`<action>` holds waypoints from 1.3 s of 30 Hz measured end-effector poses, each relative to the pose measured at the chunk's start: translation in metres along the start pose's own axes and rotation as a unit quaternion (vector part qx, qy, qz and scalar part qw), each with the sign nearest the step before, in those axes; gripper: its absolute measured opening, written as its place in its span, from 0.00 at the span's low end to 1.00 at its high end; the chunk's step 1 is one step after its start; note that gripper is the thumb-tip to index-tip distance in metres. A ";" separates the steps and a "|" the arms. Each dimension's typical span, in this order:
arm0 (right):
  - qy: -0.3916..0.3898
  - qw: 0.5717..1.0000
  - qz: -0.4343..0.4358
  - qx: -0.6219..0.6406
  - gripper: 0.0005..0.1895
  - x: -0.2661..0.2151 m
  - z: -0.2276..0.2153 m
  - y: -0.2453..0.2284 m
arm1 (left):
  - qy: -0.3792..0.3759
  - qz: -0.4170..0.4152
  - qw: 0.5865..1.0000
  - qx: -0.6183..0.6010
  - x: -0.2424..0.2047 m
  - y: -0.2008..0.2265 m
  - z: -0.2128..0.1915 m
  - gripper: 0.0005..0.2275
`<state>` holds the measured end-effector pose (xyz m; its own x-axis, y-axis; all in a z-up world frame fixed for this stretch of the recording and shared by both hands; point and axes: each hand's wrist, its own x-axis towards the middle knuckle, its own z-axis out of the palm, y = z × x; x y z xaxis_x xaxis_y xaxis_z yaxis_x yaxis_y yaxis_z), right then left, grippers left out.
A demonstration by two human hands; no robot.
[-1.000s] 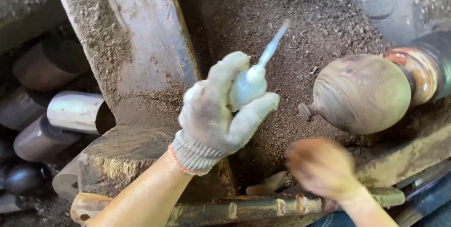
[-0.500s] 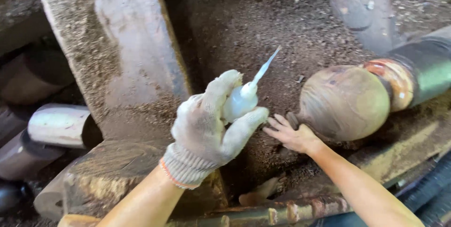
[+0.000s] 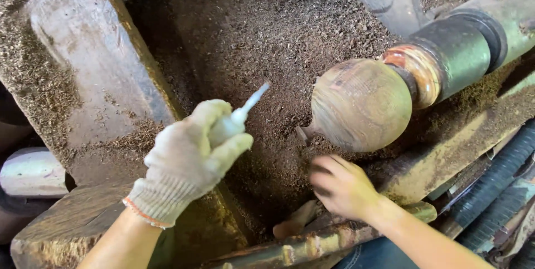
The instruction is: The person holds a squeeze bottle and applies liquid from it onto a dark spot on a round wooden object mounted on a rotating spindle. They repeatedly rotate the object by hand to reposition the spot and continue squeezing liquid onto it throughout the episode.
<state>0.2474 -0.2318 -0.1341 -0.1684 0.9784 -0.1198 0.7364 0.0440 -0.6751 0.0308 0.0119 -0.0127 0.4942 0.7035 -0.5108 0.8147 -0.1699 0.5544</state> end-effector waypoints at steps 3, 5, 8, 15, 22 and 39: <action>0.103 0.981 -0.111 -0.124 0.16 0.015 -0.045 -0.025 | 0.037 -0.017 0.999 0.002 0.000 -0.001 0.000 0.26; 0.172 0.940 -0.184 -0.230 0.15 0.045 -0.063 -0.034 | 0.034 -0.026 0.999 0.000 -0.001 0.000 0.001 0.26; 0.072 0.875 -0.167 -0.448 0.18 0.098 -0.074 -0.042 | 0.008 -0.048 0.999 0.001 0.000 -0.001 0.004 0.26; -0.127 0.913 -0.081 -0.379 0.15 0.119 -0.073 -0.048 | 0.002 -0.005 1.000 0.019 -0.003 -0.005 0.003 0.25; 0.143 0.822 -0.182 -0.521 0.16 0.092 -0.048 -0.043 | 0.025 0.041 0.999 -0.021 -0.011 0.000 0.002 0.26; 0.026 0.849 -0.159 -0.503 0.30 0.099 -0.044 -0.036 | 0.024 0.034 0.998 -0.039 -0.006 -0.007 0.004 0.26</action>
<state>0.2337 -0.1280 -0.0895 -0.4528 0.8916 0.0024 0.8510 0.4314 0.2994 0.0236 0.0064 -0.0162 0.5309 0.7252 -0.4384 0.7525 -0.1655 0.6375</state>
